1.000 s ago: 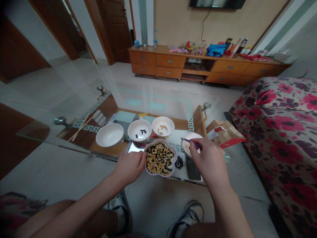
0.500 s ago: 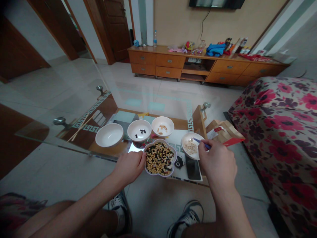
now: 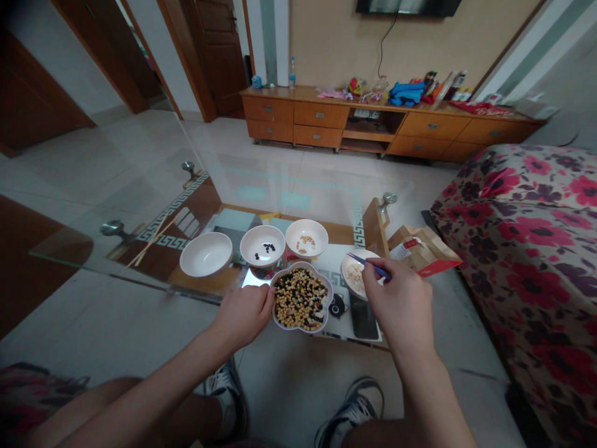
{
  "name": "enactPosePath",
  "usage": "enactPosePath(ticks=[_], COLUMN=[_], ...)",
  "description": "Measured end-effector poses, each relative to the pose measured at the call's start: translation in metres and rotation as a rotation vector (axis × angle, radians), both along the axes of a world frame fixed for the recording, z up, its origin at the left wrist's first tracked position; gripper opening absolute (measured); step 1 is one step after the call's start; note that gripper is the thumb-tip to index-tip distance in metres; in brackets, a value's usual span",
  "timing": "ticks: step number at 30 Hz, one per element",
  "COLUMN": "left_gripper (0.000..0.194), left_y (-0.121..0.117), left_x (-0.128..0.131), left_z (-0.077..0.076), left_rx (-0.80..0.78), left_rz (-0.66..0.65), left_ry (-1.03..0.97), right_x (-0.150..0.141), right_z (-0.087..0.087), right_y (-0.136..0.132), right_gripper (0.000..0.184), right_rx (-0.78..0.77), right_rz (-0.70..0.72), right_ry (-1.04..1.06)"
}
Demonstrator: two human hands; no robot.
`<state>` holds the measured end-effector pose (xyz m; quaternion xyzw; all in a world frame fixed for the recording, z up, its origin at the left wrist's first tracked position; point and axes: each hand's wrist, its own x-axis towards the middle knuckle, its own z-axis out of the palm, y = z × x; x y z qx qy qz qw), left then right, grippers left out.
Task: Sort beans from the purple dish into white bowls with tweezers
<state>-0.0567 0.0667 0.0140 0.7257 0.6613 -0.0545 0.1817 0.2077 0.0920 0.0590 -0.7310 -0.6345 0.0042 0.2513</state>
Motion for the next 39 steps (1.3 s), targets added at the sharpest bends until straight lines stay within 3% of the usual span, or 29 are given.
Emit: enactPosePath(ticks=[5,9,18,39], left_gripper=[0.056,0.056,0.056,0.056], left_y=[0.0,0.0,-0.001,0.0], left_x=[0.0,0.0,0.0,-0.001], left_z=[0.002,0.002,-0.001,0.0], left_rx=[-0.012,-0.013,0.02,0.029], left_rz=[-0.005,-0.001,-0.014,-0.01], left_ry=[0.011,0.003,-0.004,-0.006], right_x=[-0.012,-0.015,-0.014,-0.012], right_z=[-0.003,-0.011,-0.021,-0.027], right_y=[0.002,0.001,0.0,0.001], right_gripper=[0.026,0.022,0.02,0.02], right_rx=[-0.11,-0.234,-0.317,-0.313], right_rz=[0.338,0.485,0.531,0.531], right_ry=[0.105,0.109,0.037,0.023])
